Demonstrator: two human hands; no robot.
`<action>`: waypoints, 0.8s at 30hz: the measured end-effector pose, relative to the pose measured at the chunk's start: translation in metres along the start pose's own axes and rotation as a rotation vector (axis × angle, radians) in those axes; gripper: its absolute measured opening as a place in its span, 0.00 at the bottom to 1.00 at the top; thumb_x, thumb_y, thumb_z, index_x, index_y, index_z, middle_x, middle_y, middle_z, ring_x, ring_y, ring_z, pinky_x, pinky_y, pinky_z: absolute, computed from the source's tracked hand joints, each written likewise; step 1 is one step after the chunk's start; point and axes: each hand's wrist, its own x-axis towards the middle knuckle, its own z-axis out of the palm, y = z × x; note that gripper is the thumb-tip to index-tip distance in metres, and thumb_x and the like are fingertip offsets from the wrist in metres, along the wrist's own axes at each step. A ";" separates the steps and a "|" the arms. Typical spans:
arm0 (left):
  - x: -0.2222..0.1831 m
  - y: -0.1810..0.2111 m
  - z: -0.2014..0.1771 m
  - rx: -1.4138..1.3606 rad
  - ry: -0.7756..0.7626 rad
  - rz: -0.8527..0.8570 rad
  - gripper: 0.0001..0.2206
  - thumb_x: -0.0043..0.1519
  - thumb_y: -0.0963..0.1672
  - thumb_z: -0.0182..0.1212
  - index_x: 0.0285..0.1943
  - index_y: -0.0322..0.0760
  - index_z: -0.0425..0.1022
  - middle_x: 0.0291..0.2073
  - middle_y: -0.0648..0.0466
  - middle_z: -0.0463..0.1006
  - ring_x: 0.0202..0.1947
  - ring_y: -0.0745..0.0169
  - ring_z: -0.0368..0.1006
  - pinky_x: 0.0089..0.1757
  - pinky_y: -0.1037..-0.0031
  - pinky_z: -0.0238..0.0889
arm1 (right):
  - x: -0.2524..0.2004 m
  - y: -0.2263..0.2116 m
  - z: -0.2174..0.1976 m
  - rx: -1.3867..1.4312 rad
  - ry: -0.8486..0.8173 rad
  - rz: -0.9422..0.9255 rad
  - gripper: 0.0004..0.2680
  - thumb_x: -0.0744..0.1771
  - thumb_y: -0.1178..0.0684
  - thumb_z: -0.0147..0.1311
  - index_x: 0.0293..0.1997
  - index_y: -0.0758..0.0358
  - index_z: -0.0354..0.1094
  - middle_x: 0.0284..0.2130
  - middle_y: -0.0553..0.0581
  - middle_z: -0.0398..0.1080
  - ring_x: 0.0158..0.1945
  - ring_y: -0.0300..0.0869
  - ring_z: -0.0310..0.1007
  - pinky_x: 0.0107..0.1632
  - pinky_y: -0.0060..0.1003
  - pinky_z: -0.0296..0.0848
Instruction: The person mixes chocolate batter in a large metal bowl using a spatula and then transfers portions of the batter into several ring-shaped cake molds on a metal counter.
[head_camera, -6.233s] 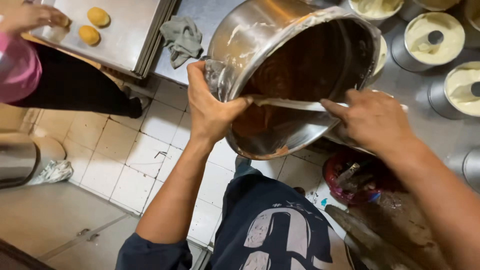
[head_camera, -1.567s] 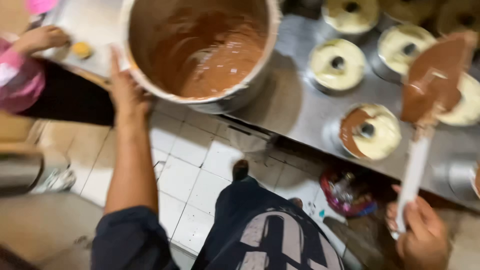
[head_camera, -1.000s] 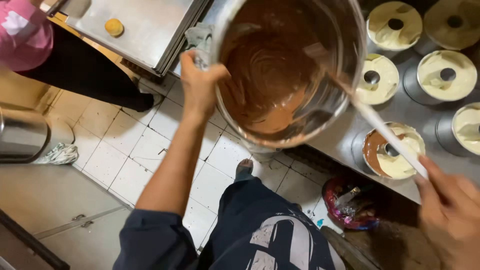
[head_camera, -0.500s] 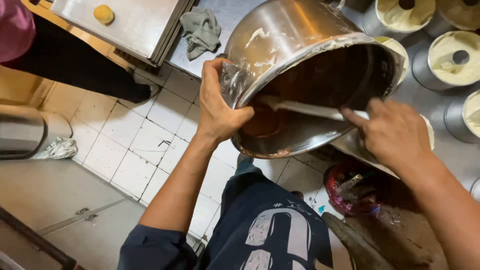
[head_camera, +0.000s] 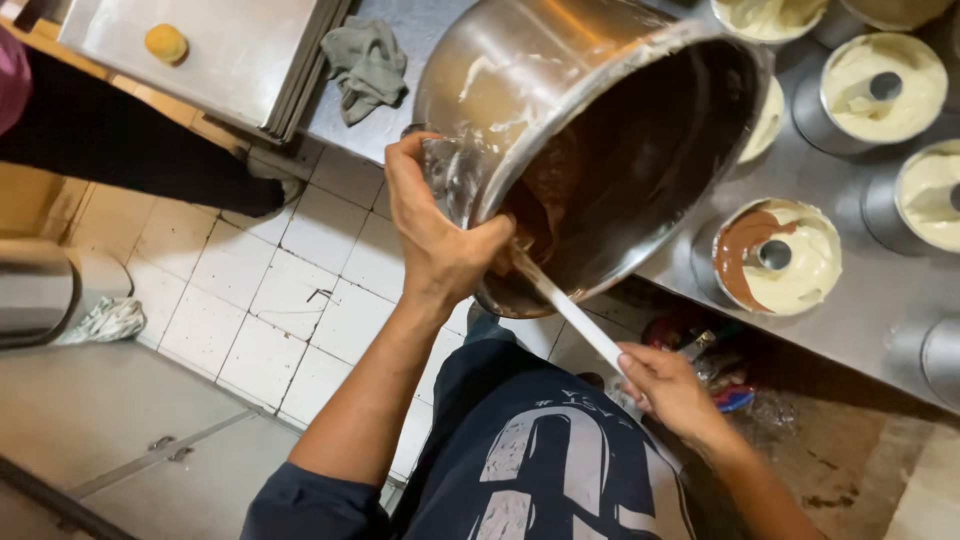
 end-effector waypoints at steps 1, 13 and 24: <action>0.000 0.008 0.003 0.080 0.028 -0.050 0.33 0.37 0.47 0.64 0.54 0.37 0.60 0.48 0.50 0.67 0.46 0.57 0.67 0.45 0.70 0.67 | 0.001 -0.002 0.003 0.157 -0.103 0.135 0.13 0.72 0.56 0.47 0.58 0.69 0.76 0.18 0.54 0.63 0.15 0.36 0.55 0.14 0.27 0.53; 0.080 -0.010 -0.017 -0.433 0.073 -0.549 0.13 0.46 0.42 0.69 0.38 0.32 0.86 0.31 0.51 0.85 0.31 0.58 0.81 0.34 0.75 0.77 | -0.068 -0.004 -0.094 0.273 -0.201 -0.288 0.14 0.71 0.54 0.48 0.58 0.77 0.72 0.18 0.49 0.60 0.17 0.32 0.52 0.17 0.26 0.52; 0.142 -0.036 -0.044 -0.637 0.137 -0.889 0.08 0.42 0.44 0.66 0.29 0.42 0.77 0.29 0.55 0.83 0.32 0.56 0.80 0.40 0.68 0.78 | -0.163 0.071 -0.232 -0.078 0.561 -0.166 0.12 0.71 0.55 0.51 0.56 0.75 0.74 0.21 0.63 0.62 0.24 0.46 0.61 0.25 0.35 0.52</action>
